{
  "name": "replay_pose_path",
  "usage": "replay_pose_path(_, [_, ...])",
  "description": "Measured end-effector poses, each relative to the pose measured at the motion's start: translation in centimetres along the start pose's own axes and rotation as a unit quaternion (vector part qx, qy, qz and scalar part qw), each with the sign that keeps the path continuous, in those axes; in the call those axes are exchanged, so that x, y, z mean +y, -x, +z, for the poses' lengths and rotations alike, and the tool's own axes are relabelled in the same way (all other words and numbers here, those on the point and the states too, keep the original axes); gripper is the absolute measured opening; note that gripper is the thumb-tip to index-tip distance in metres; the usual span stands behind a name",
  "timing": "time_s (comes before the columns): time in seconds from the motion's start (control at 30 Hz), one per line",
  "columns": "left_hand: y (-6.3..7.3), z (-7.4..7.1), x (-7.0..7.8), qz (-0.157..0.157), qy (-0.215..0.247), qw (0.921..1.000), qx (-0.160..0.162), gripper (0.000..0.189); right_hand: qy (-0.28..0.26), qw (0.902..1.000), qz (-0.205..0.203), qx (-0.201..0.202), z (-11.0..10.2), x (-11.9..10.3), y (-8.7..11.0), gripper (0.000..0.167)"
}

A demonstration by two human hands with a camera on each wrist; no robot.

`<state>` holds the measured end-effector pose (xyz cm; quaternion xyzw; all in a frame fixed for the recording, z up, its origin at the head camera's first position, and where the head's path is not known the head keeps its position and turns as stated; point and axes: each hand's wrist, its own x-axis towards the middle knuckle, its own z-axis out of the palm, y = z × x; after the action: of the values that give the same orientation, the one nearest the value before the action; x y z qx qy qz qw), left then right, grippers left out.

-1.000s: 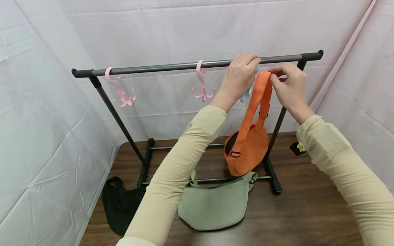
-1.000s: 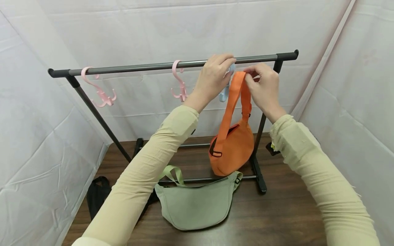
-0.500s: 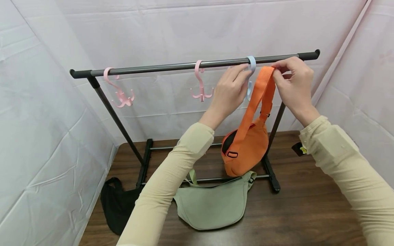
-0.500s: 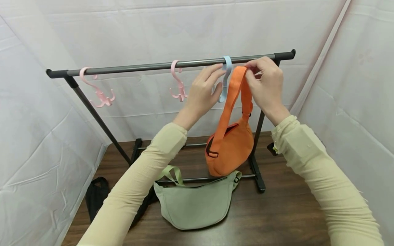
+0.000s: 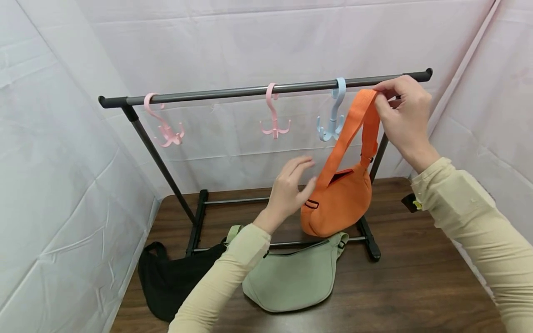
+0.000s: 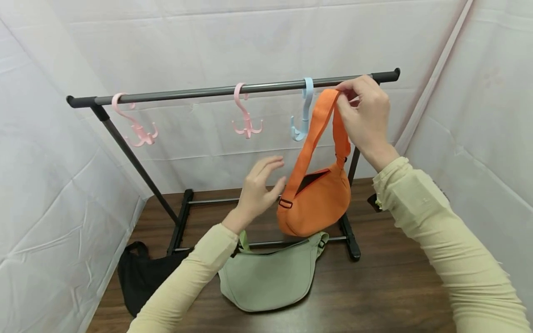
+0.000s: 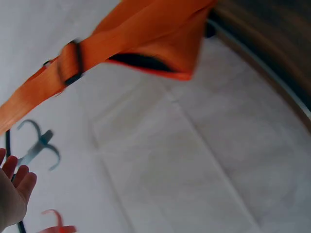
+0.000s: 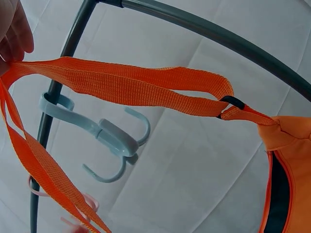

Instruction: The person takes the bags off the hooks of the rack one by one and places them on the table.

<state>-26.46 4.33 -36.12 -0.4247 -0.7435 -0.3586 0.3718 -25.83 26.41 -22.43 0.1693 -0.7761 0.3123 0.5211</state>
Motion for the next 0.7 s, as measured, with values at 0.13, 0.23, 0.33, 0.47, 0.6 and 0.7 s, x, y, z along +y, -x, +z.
replay_pose_path(0.13, [3.8, 0.7, -0.5, -0.086, 0.002, 0.9951, -0.049, 0.039, 0.006, 0.9999, -0.01, 0.006, -0.4, -0.1, -0.2, 0.018])
replay_pose_path(0.23, [6.2, 1.4, -0.7, -0.152, 0.01, 0.9854, -0.076, 0.049, 0.004, 0.9999, -0.007, 0.014, -0.6, -0.5, -0.5, 0.018])
replay_pose_path(0.33, [8.3, 1.9, -0.9, -0.209, 0.029, 0.9731, -0.092, 0.058, -0.002, 0.9998, -0.003, 0.021, -0.7, -0.9, -0.8, 0.018])
replay_pose_path(0.47, [10.3, 2.3, -0.7, -0.264, 0.058, 0.9584, -0.092, 0.063, -0.014, 0.9993, 0.016, 0.031, -0.6, -1.4, -1.1, 0.017])
replay_pose_path(0.6, [11.5, 2.8, -0.1, -0.298, 0.096, 0.9459, -0.084, 0.063, -0.023, 0.9984, 0.029, 0.042, -0.6, -2.1, -1.2, 0.017])
replay_pose_path(0.7, [12.2, 3.1, 0.5, -0.326, 0.126, 0.9336, -0.081, 0.062, -0.023, 0.9983, 0.025, 0.047, -0.7, -2.8, -1.3, 0.018])
